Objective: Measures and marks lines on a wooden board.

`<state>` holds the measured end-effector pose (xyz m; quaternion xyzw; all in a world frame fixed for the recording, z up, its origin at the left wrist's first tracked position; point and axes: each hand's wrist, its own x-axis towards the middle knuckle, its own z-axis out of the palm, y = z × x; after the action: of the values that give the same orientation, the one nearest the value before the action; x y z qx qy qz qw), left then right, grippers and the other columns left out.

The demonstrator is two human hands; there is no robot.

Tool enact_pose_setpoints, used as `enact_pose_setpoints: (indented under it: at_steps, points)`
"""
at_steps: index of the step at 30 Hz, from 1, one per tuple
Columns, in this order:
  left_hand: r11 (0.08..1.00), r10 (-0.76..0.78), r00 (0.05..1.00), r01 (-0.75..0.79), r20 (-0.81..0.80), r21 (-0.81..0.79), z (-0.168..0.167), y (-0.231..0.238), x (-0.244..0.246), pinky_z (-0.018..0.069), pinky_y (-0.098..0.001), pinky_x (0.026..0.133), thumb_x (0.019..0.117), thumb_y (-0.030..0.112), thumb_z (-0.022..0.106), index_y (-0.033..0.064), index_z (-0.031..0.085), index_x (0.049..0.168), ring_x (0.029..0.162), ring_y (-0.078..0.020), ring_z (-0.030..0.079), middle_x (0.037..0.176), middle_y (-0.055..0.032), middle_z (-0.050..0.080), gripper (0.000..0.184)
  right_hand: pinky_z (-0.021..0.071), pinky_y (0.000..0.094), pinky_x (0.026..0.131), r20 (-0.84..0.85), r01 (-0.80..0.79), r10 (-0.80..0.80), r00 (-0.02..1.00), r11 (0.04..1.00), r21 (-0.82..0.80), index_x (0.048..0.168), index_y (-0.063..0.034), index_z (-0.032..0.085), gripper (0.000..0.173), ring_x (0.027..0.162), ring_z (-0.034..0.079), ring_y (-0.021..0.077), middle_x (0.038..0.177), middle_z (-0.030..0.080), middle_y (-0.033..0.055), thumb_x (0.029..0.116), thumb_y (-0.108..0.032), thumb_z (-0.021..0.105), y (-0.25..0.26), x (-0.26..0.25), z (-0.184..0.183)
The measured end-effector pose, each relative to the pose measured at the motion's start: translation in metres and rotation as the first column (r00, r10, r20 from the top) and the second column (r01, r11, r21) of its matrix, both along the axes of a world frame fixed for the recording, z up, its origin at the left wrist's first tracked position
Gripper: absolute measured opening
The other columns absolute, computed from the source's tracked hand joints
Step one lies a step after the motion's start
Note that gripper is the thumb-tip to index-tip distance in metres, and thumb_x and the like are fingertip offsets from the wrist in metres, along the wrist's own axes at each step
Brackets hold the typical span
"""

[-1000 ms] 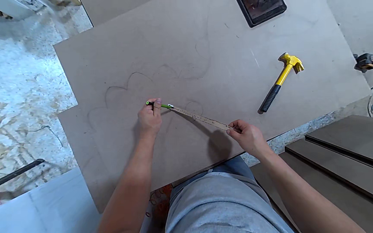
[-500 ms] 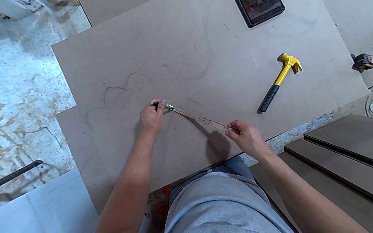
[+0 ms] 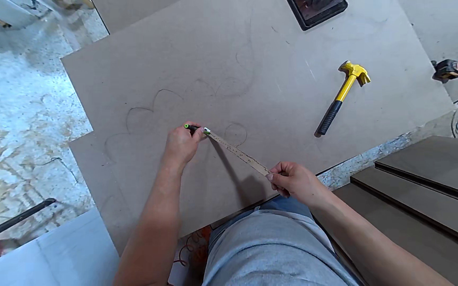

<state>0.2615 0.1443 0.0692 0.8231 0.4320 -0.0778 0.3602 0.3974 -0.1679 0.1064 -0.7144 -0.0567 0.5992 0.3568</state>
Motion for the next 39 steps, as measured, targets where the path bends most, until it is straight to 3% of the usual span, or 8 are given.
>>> enact_pose_setpoints:
  at_steps: [3, 9, 12, 15, 17, 23, 30, 39]
  points:
    - [0.991, 0.11, 0.994, -0.111, 0.018, 0.074, -0.005, -0.005, -0.001, 0.0607, -0.0492, 0.08, 0.1028, 0.039, 0.064, 0.0125, 0.074, 0.108, 0.079, -0.0189, 0.074, 0.086, -0.005, 0.076, 0.029, 0.0556, 0.0296, 0.053, 0.027, 0.012, -0.013, 1.0, 0.999, 0.042, 0.103, -0.0085, 0.068, 0.015, 0.058, 0.066, 0.0175, 0.078, 0.073, 0.0071, 0.1007, -0.024, 0.069, 0.006, -0.002, 0.012]
    - [0.974, 0.161, 0.985, -0.148, -0.066, 0.17, -0.013, 0.0, -0.002, 0.0538, -0.0597, 0.072, 0.0994, 0.06, 0.058, 0.0006, 0.068, 0.079, 0.071, -0.0321, 0.069, 0.073, -0.0146, 0.069, 0.063, 0.0554, 0.0292, 0.052, 0.095, -0.032, 0.024, 0.995, 0.996, 0.087, 0.102, -0.0107, 0.068, 0.014, 0.057, 0.066, 0.0167, 0.077, 0.073, 0.0054, 0.1005, -0.025, 0.07, 0.015, -0.004, 0.024]
    - [0.991, 0.134, 0.987, -0.134, -0.094, 0.006, -0.009, 0.014, 0.003, 0.0584, -0.0543, 0.076, 0.1013, 0.053, 0.06, 0.0028, 0.073, 0.09, 0.073, -0.0255, 0.072, 0.078, -0.0101, 0.074, 0.054, 0.0553, 0.0291, 0.053, 0.11, -0.039, 0.028, 0.993, 0.995, 0.097, 0.102, -0.0108, 0.068, 0.013, 0.058, 0.066, 0.0168, 0.077, 0.073, 0.005, 0.1002, -0.023, 0.07, 0.017, -0.008, 0.026]
    - [0.977, 0.066, 0.998, -0.066, -0.008, -0.202, -0.01, 0.028, 0.006, 0.0633, -0.0374, 0.075, 0.1036, 0.032, 0.064, 0.0088, 0.072, 0.109, 0.073, -0.0131, 0.074, 0.084, -0.0022, 0.076, 0.025, 0.0556, 0.0289, 0.053, 0.118, -0.044, 0.032, 0.992, 0.994, 0.099, 0.102, -0.0114, 0.068, 0.013, 0.058, 0.066, 0.0164, 0.077, 0.073, 0.0045, 0.0998, -0.024, 0.07, 0.019, -0.01, 0.029]
    - [0.969, -0.002, 0.999, 0.01, 0.032, -0.245, -0.012, 0.034, 0.006, 0.063, -0.0388, 0.079, 0.1027, 0.023, 0.066, 0.0098, 0.071, 0.113, 0.078, -0.0139, 0.074, 0.088, -0.0028, 0.076, 0.017, 0.0556, 0.0288, 0.053, 0.12, -0.036, 0.024, 0.992, 0.994, 0.098, 0.102, -0.0118, 0.069, 0.013, 0.058, 0.066, 0.0164, 0.077, 0.073, 0.0043, 0.0996, -0.024, 0.071, 0.022, -0.011, 0.032]
    - [1.0, -0.014, 1.0, 0.014, -0.018, -0.02, -0.015, 0.024, 0.008, 0.058, -0.0555, 0.079, 0.1011, 0.042, 0.066, 0.0113, 0.075, 0.104, 0.08, -0.0244, 0.072, 0.086, -0.0081, 0.074, 0.032, 0.055, 0.0296, 0.051, 0.163, -0.031, 0.016, 0.987, 0.996, 0.086, 0.101, -0.0125, 0.069, 0.012, 0.056, 0.065, 0.0163, 0.075, 0.072, 0.0038, 0.0999, -0.024, 0.07, 0.02, -0.007, 0.027]
    - [0.986, -0.158, 0.985, 0.154, 0.072, 0.056, -0.014, 0.003, 0.008, 0.0572, -0.0464, 0.073, 0.1025, 0.027, 0.065, 0.0128, 0.073, 0.11, 0.074, -0.0185, 0.069, 0.083, -0.0054, 0.072, 0.018, 0.0558, 0.0323, 0.052, 0.363, -0.064, 0.09, 0.928, 0.994, -0.085, 0.101, -0.0174, 0.071, 0.009, 0.056, 0.064, 0.0122, 0.072, 0.07, -0.0025, 0.1016, -0.026, 0.067, 0.014, 0.022, 0.006]
    - [0.978, -0.161, 0.968, 0.131, 0.193, 0.159, -0.03, 0.0, 0.004, 0.0584, -0.0447, 0.072, 0.1034, 0.026, 0.063, 0.0089, 0.073, 0.112, 0.074, -0.02, 0.07, 0.085, -0.0091, 0.073, 0.022, 0.0521, 0.0431, 0.058, 0.781, -0.253, 0.274, 0.561, 0.955, -0.153, 0.106, -0.0201, 0.073, 0.014, 0.065, 0.063, 0.0156, 0.075, 0.067, -0.0008, 0.1009, -0.025, 0.061, 0.075, 0.081, 0.024]
